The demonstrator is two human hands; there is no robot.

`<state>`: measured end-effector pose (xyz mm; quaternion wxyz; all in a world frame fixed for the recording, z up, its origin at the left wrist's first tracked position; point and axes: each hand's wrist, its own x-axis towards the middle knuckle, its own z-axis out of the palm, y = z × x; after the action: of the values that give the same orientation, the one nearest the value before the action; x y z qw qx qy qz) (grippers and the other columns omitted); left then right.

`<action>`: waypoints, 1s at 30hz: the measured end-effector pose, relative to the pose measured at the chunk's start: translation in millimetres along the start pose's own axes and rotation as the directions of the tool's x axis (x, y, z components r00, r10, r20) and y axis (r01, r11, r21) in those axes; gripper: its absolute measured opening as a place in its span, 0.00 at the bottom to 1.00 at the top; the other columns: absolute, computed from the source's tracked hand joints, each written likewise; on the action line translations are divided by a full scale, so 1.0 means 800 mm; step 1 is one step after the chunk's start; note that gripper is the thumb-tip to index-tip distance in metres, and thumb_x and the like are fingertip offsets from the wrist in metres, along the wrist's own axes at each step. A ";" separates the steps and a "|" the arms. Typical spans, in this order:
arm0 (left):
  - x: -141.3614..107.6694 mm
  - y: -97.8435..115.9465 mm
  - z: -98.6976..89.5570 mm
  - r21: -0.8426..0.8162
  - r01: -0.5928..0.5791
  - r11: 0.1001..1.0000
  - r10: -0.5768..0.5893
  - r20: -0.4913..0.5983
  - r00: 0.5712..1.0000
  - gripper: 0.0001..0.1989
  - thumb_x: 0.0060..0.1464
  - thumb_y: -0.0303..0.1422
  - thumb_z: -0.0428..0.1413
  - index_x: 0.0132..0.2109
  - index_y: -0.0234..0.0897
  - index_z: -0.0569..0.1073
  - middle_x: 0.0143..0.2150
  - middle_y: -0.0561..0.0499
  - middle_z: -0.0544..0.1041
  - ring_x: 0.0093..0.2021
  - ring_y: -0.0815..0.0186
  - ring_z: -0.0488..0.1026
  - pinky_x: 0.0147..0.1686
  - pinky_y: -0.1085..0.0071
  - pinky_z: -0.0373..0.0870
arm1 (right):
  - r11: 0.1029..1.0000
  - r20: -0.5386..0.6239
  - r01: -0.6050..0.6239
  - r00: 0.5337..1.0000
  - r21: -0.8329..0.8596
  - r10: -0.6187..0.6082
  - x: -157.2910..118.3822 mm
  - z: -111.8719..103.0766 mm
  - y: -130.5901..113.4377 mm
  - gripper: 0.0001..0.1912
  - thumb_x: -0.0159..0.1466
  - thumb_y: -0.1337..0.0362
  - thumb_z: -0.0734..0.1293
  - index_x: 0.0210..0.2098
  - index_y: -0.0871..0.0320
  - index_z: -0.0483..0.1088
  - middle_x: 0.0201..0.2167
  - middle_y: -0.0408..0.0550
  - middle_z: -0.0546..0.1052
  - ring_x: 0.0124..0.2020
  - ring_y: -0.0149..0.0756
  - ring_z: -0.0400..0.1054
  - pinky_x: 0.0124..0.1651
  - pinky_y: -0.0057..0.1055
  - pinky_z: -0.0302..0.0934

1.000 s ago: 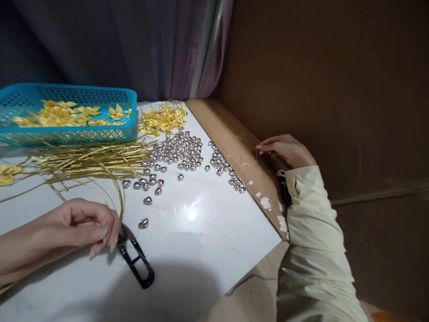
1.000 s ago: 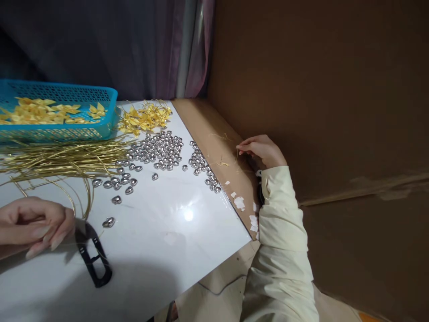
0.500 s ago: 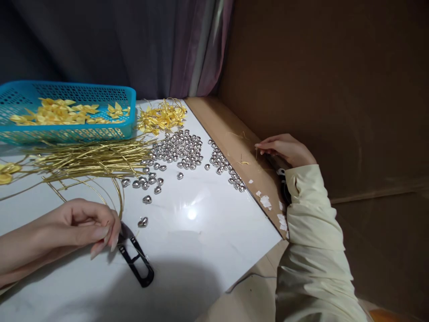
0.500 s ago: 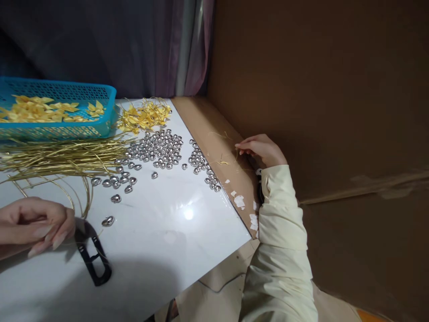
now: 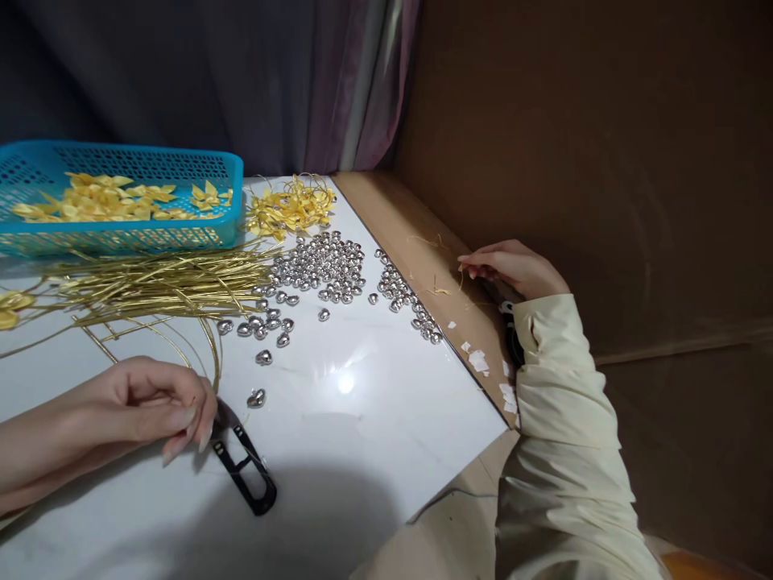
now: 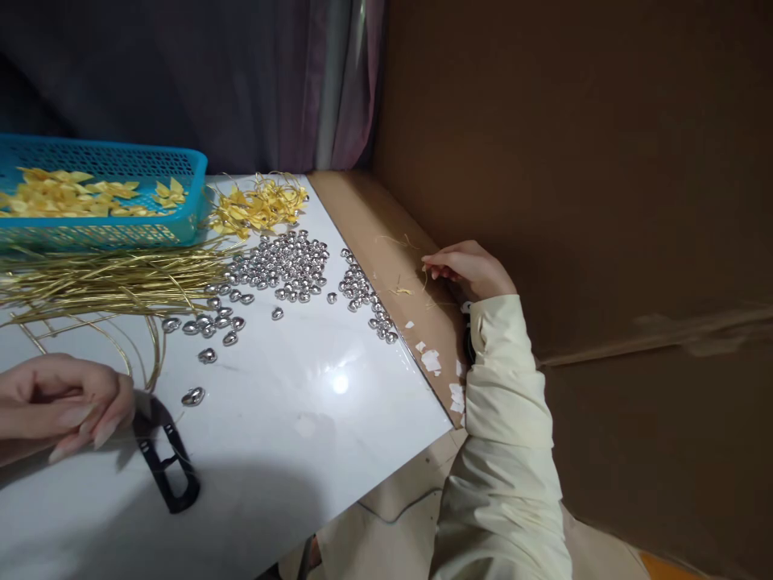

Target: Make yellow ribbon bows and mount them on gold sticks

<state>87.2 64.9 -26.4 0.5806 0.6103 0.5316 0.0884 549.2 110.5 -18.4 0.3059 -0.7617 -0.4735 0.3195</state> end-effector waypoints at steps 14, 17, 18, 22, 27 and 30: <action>-0.002 0.007 0.005 -0.227 0.074 0.971 -0.056 0.085 0.995 0.11 0.35 0.37 0.60 0.13 0.40 0.71 0.18 0.51 0.70 0.22 0.66 0.63 0.25 0.72 0.60 | 0.996 -0.192 0.085 0.978 0.041 -0.076 0.001 0.015 -0.007 0.03 0.56 0.70 0.68 0.27 0.58 0.73 0.20 0.46 0.73 0.20 0.30 0.62 0.21 0.26 0.53; -0.007 0.016 0.012 -0.237 0.064 0.970 -0.059 0.026 0.998 0.11 0.35 0.37 0.59 0.12 0.40 0.70 0.17 0.52 0.69 0.20 0.68 0.61 0.23 0.73 0.58 | 0.994 -0.206 0.103 0.974 0.029 -0.095 0.004 0.017 -0.004 0.04 0.55 0.69 0.69 0.24 0.58 0.74 0.21 0.48 0.75 0.21 0.32 0.64 0.22 0.27 0.55; -0.008 0.017 0.013 -0.235 0.061 0.970 -0.058 0.020 0.998 0.11 0.34 0.37 0.58 0.11 0.40 0.70 0.17 0.52 0.69 0.20 0.68 0.61 0.23 0.73 0.57 | 0.994 -0.205 0.108 0.973 0.023 -0.101 0.006 0.017 -0.002 0.04 0.54 0.69 0.70 0.24 0.59 0.74 0.21 0.48 0.75 0.21 0.32 0.64 0.22 0.28 0.55; -0.009 0.015 0.014 -0.224 0.070 0.972 -0.070 0.012 0.998 0.12 0.35 0.38 0.58 0.12 0.40 0.69 0.16 0.52 0.68 0.20 0.67 0.62 0.25 0.72 0.57 | 0.991 -0.196 0.137 0.971 -0.002 -0.134 0.012 0.018 0.004 0.03 0.53 0.69 0.71 0.23 0.59 0.75 0.20 0.48 0.75 0.21 0.32 0.64 0.21 0.27 0.55; -0.008 0.015 0.014 -0.227 0.071 0.971 -0.070 0.011 0.997 0.12 0.34 0.38 0.58 0.12 0.40 0.69 0.17 0.52 0.69 0.20 0.67 0.61 0.25 0.72 0.56 | 0.987 -0.195 0.151 0.968 -0.046 -0.157 0.012 0.020 0.004 0.05 0.52 0.68 0.71 0.20 0.60 0.75 0.19 0.47 0.75 0.20 0.31 0.62 0.20 0.27 0.52; -0.008 0.016 0.014 -0.224 0.067 0.972 -0.064 0.021 0.998 0.12 0.35 0.37 0.59 0.12 0.39 0.69 0.16 0.52 0.69 0.20 0.68 0.61 0.24 0.72 0.56 | 0.985 -0.211 0.148 0.964 -0.087 -0.163 0.009 0.022 0.002 0.07 0.52 0.68 0.71 0.19 0.59 0.75 0.18 0.48 0.75 0.20 0.32 0.62 0.21 0.28 0.52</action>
<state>100.0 56.2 -16.4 0.6519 0.5236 0.5342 0.1243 538.5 119.2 -31.7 0.3528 -0.7628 -0.5066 0.1925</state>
